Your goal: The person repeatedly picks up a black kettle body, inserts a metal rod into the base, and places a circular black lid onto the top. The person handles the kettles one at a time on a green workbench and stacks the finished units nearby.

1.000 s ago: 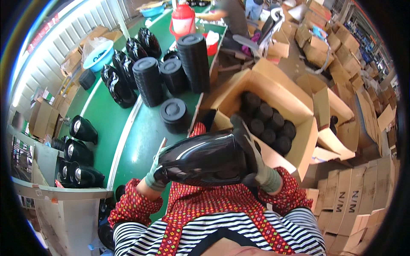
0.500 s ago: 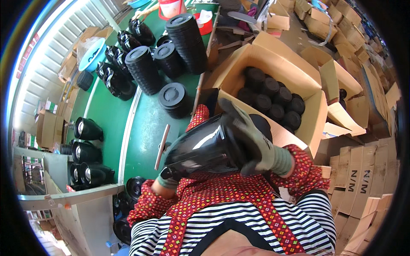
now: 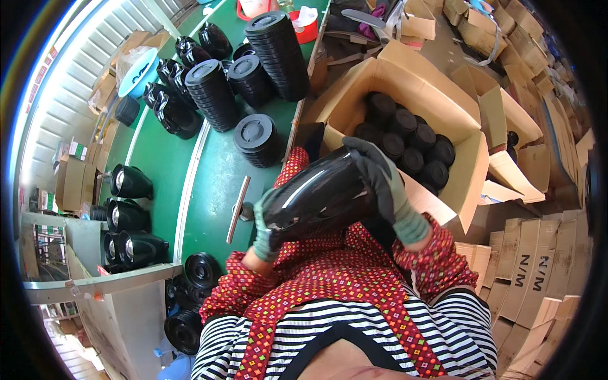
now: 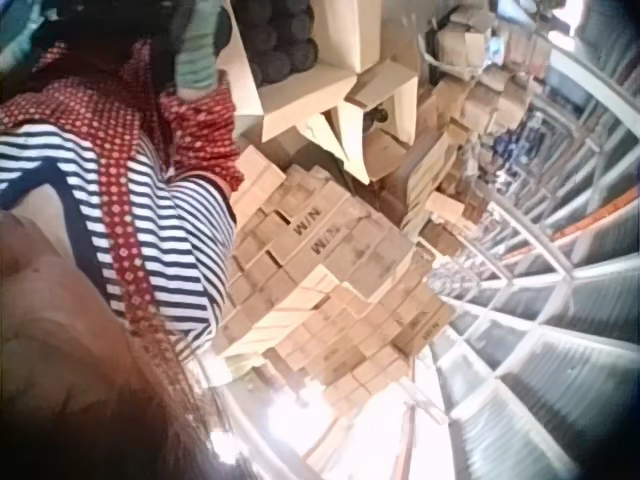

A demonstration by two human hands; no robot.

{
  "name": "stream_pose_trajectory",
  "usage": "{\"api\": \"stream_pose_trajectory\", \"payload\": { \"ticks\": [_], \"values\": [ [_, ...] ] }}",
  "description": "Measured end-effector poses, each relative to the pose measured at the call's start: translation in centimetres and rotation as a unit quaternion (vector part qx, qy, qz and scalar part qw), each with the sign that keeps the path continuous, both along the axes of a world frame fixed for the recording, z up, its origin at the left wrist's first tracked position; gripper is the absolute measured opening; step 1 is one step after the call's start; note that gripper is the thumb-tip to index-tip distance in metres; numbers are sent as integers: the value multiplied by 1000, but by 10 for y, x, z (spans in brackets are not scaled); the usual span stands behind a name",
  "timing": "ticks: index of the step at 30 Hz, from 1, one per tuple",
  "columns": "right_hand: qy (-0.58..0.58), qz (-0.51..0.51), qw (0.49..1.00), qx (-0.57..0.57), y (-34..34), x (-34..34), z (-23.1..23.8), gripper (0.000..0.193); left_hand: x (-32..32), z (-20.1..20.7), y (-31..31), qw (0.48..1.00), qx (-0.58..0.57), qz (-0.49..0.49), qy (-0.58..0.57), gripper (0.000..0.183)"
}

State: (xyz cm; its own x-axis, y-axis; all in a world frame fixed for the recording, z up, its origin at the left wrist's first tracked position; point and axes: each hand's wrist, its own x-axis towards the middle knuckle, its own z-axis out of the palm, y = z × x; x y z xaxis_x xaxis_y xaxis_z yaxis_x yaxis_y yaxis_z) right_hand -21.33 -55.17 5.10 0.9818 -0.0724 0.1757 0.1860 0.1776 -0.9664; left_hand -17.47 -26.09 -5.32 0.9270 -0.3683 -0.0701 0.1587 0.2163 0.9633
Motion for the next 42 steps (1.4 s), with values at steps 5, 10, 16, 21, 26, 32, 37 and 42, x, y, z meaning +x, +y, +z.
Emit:
{"api": "stream_pose_trajectory", "payload": {
  "ticks": [5, 10, 16, 21, 26, 32, 37, 42],
  "values": [
    [-5, 157, 987, -36, -48, 34, 9, 40, -54, 5, -13, 981, 129, -132, -52, 68],
    [141, 331, 922, -145, -39, 77, -35, 34, -42, 76, 36, 921, 337, -107, -163, 72],
    [-95, 303, 886, -337, -4, 95, -91, 21, -11, -11, 158, 758, 611, 76, -214, 99],
    [191, 239, 932, -195, 4, 80, -63, 29, -10, -27, 164, 869, 448, 56, -203, 61],
    [172, 306, 916, -194, -3, 82, -34, 31, 3, 95, 86, 955, 262, 70, 118, 60],
    [-203, 102, 905, -360, -7, 120, 18, 32, 48, 166, 12, 936, 347, -56, 12, 61],
    [-270, 128, 885, -356, -10, 162, -31, 31, 95, 196, -41, 903, 334, -250, -105, 73],
    [-173, 221, 957, -73, -3, 156, -88, 24, 136, 184, -72, 813, 274, -324, -398, 74]
  ]
}}
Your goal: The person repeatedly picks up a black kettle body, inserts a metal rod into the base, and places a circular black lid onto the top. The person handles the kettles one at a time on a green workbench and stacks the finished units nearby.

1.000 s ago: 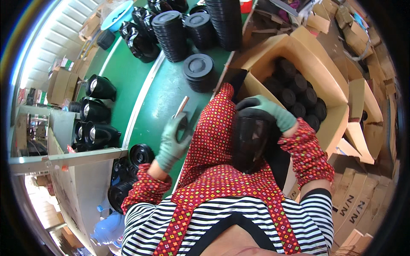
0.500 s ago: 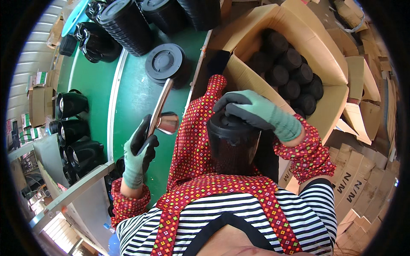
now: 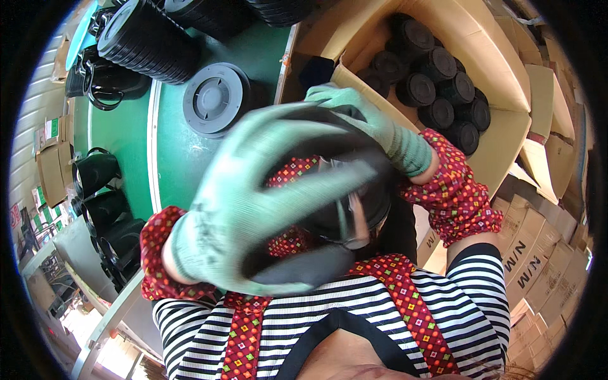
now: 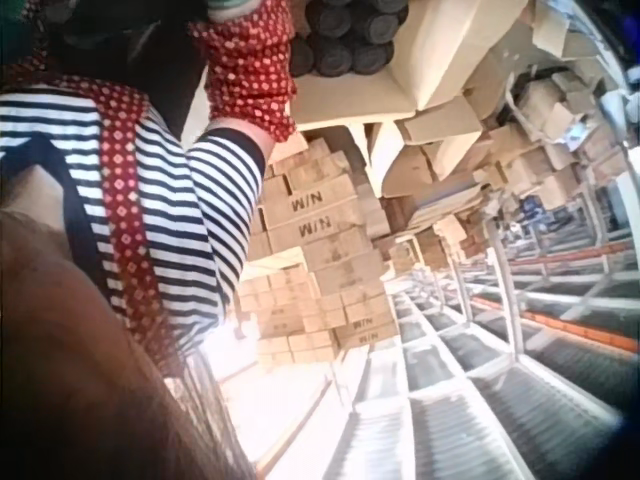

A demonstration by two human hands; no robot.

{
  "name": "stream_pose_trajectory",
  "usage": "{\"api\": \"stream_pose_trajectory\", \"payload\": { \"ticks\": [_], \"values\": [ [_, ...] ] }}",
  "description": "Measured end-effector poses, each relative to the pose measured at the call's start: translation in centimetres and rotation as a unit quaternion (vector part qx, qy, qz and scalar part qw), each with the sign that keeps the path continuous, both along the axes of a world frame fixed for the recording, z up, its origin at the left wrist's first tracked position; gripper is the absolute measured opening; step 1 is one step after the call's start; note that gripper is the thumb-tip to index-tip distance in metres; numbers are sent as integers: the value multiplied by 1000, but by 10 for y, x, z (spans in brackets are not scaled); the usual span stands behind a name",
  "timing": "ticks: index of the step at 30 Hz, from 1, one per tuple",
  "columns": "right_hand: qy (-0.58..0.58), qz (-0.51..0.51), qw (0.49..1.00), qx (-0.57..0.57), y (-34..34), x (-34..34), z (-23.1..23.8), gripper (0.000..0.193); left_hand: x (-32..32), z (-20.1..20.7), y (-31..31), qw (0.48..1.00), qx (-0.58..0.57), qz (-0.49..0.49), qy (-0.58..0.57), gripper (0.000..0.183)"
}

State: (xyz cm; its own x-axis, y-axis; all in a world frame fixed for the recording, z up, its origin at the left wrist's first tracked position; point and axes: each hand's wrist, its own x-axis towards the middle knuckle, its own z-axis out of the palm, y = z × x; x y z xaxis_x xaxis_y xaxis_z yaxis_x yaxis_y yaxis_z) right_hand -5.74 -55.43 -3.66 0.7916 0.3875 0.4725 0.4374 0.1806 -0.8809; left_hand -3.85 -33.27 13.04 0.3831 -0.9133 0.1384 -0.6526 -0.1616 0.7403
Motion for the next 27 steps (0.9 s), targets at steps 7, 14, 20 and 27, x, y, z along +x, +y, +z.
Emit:
{"api": "stream_pose_trajectory", "payload": {
  "ticks": [7, 14, 20, 27],
  "values": [
    [66, 55, 996, 6, 5, -26, 11, 25, -75, -52, -97, 959, 100, 180, -196, 36],
    [-60, -59, 992, -90, -1, -52, 29, 28, -78, -35, -106, 970, 151, 95, -165, 42],
    [-60, -56, 996, -31, 9, -49, 18, 32, -69, -36, -93, 1000, -10, -15, -17, 49],
    [-25, -50, 933, -356, -47, -51, 57, 58, -21, -92, 6, 837, -351, -151, 391, 51]
  ]
}}
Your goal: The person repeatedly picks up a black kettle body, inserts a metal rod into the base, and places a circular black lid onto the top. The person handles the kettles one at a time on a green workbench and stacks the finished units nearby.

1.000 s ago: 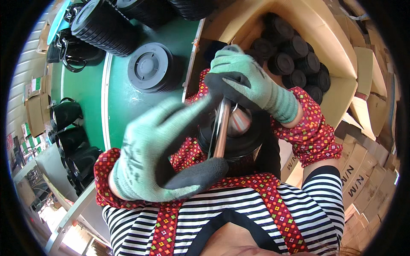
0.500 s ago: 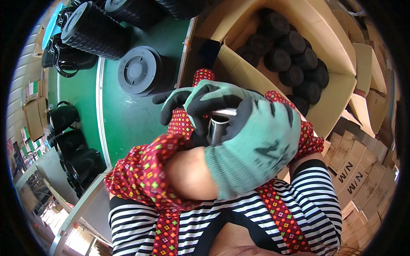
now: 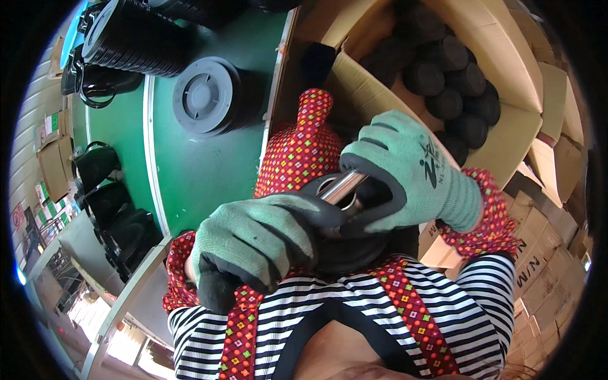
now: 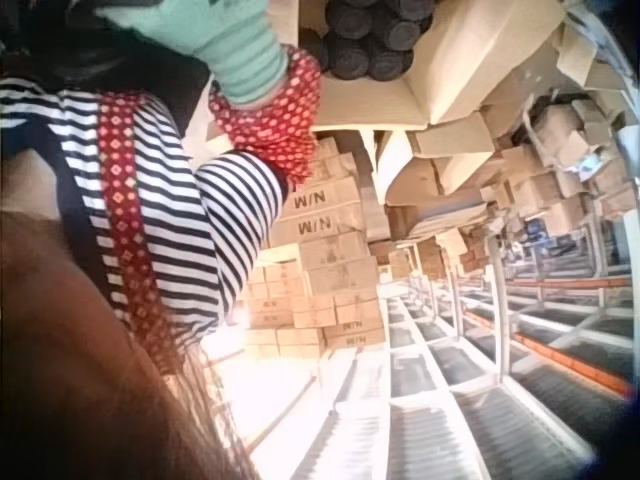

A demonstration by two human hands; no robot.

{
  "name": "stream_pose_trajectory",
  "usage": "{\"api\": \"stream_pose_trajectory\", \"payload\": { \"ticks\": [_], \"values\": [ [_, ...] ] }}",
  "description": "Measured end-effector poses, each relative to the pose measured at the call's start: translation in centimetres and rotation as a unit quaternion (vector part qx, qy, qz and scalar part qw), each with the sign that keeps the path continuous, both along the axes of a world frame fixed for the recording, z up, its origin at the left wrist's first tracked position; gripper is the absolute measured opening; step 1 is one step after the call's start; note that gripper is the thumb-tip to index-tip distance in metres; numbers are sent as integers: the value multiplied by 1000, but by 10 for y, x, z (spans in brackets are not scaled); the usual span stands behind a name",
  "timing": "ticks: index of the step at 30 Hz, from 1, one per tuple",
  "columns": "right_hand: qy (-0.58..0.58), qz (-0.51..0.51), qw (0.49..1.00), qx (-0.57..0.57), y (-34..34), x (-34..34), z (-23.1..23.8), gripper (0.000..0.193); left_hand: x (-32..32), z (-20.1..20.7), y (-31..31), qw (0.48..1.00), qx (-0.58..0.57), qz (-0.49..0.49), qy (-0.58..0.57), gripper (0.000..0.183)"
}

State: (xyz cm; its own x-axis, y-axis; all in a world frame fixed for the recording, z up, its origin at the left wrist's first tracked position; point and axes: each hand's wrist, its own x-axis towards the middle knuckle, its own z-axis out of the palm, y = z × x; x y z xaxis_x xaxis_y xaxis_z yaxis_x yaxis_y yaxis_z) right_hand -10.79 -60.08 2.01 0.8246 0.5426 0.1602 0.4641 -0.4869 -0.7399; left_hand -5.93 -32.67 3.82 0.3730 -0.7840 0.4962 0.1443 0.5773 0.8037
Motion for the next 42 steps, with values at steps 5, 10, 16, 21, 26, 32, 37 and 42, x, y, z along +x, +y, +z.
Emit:
{"api": "stream_pose_trajectory", "payload": {
  "ticks": [5, 10, 16, 21, 26, 32, 37, 42],
  "values": [
    [3, 66, 998, 2, 3, 18, 10, 49, 0, 109, -8, 858, 440, 96, -248, 63],
    [23, 35, 999, -4, 13, 11, 10, 51, -37, 109, -44, 616, 693, 84, -365, 89],
    [0, -83, 994, -74, 25, -17, 29, 68, 7, 78, -20, 713, 649, 18, -264, 63],
    [22, -94, 987, -131, 25, -33, 63, 75, 30, 33, -1, 775, 525, 24, -352, 61],
    [64, -53, 974, -209, 26, -36, 87, 69, 35, 1, 4, 814, 452, 28, -363, 53],
    [51, -106, 952, -281, 38, -44, 93, 60, 43, -35, -4, 846, 351, 81, -392, 42],
    [0, -127, 962, -242, 30, -44, 76, 50, 35, -23, -7, 813, 356, 146, -437, 35],
    [-38, -112, 971, -210, 23, -38, 76, 50, 21, 8, -1, 772, 404, 212, -442, 44]
  ]
}}
